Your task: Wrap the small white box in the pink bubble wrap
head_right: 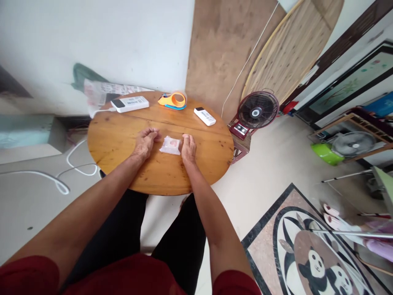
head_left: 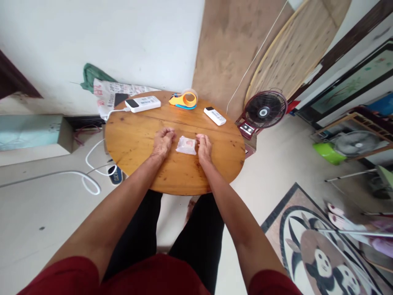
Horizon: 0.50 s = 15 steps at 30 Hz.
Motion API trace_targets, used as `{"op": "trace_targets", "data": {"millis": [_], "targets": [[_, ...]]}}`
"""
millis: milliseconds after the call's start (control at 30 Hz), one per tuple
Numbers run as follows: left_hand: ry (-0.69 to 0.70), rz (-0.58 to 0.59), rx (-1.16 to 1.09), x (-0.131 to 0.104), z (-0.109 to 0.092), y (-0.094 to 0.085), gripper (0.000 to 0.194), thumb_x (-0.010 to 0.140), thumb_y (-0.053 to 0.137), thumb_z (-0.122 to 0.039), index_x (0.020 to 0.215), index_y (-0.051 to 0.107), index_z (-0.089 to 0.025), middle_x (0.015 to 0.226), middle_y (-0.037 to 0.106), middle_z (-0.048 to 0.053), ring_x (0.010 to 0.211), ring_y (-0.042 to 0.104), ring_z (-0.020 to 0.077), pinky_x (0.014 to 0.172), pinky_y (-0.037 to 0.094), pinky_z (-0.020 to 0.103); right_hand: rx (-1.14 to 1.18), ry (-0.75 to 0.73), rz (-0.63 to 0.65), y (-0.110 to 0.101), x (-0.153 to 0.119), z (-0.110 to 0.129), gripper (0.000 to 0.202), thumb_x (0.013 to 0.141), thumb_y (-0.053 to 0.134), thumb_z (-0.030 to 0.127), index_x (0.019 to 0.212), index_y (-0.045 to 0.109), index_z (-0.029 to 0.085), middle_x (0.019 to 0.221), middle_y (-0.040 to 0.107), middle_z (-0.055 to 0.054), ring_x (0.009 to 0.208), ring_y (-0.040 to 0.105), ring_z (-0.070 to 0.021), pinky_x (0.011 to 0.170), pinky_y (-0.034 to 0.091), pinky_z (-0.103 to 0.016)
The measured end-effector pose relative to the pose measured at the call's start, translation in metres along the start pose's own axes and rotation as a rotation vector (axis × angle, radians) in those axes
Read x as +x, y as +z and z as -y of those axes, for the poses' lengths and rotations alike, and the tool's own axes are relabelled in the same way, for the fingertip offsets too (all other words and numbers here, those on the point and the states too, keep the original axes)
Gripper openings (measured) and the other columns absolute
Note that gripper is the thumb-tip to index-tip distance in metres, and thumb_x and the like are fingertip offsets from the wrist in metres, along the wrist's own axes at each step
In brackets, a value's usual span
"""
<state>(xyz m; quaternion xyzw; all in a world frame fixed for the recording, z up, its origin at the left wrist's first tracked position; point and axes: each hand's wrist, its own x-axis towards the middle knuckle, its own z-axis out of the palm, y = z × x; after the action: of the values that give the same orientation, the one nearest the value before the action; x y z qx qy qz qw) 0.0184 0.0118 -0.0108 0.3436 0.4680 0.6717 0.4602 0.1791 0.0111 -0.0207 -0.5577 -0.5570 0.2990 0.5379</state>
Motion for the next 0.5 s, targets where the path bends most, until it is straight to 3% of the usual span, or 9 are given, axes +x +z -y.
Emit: {"op": "trace_targets", "data": {"millis": [67, 133, 200, 367, 500], "targets": [[-0.013, -0.003, 0.0, -0.003, -0.004, 0.001, 0.011, 0.066, 0.059, -0.023, 0.075, 0.064, -0.02, 0.067, 0.061, -0.001, 0.067, 0.059, 0.0134, 0.069, 0.048, 0.026, 0.019, 0.033, -0.039, -0.001, -0.004, 0.006, 0.038, 0.091, 0.033, 0.048, 0.096, 0.06, 0.021, 0.108, 0.066, -0.007, 0.103, 0.06, -0.0191, 0.093, 0.048, -0.037], [-0.036, -0.009, -0.002, -0.005, -0.01, 0.001, 0.011, 0.065, 0.059, -0.02, 0.075, 0.064, -0.019, 0.069, 0.063, -0.001, 0.069, 0.06, 0.0137, 0.073, 0.048, 0.027, 0.077, 0.048, 0.027, -0.006, -0.007, 0.014, 0.038, 0.088, 0.042, 0.052, 0.101, 0.06, 0.021, 0.113, 0.066, -0.007, 0.106, 0.06, -0.0193, 0.096, 0.047, -0.036], [-0.087, -0.008, 0.013, -0.003, -0.018, 0.001, 0.012, 0.064, 0.059, -0.017, 0.074, 0.064, -0.018, 0.07, 0.064, 0.001, 0.072, 0.061, 0.015, 0.075, 0.049, 0.028, 0.161, 0.059, 0.184, -0.015, -0.008, 0.024, 0.045, 0.081, 0.057, 0.051, 0.115, 0.057, 0.022, 0.122, 0.063, -0.008, 0.115, 0.058, -0.0201, 0.101, 0.044, -0.035], [-0.26, 0.064, 0.094, 0.01, -0.031, 0.013, 0.01, 0.062, 0.06, -0.014, 0.071, 0.064, -0.015, 0.068, 0.064, 0.004, 0.067, 0.06, 0.0162, 0.072, 0.048, 0.031, 0.137, 0.101, 0.646, -0.041, -0.001, 0.039, 0.091, 0.068, 0.076, 0.042, 0.146, 0.032, 0.027, 0.145, 0.046, -0.01, 0.121, 0.056, -0.0227, 0.106, 0.042, -0.04], [-0.216, 0.06, 0.056, 0.017, -0.026, 0.02, 0.012, 0.062, 0.064, -0.015, 0.074, 0.065, -0.016, 0.071, 0.065, 0.003, 0.073, 0.061, 0.0173, 0.078, 0.05, 0.033, -0.009, 0.017, 0.727, -0.04, 0.003, 0.039, 0.102, 0.067, 0.08, 0.036, 0.15, 0.023, 0.028, 0.142, 0.048, -0.01, 0.119, 0.057, -0.0227, 0.106, 0.043, -0.041]]}}
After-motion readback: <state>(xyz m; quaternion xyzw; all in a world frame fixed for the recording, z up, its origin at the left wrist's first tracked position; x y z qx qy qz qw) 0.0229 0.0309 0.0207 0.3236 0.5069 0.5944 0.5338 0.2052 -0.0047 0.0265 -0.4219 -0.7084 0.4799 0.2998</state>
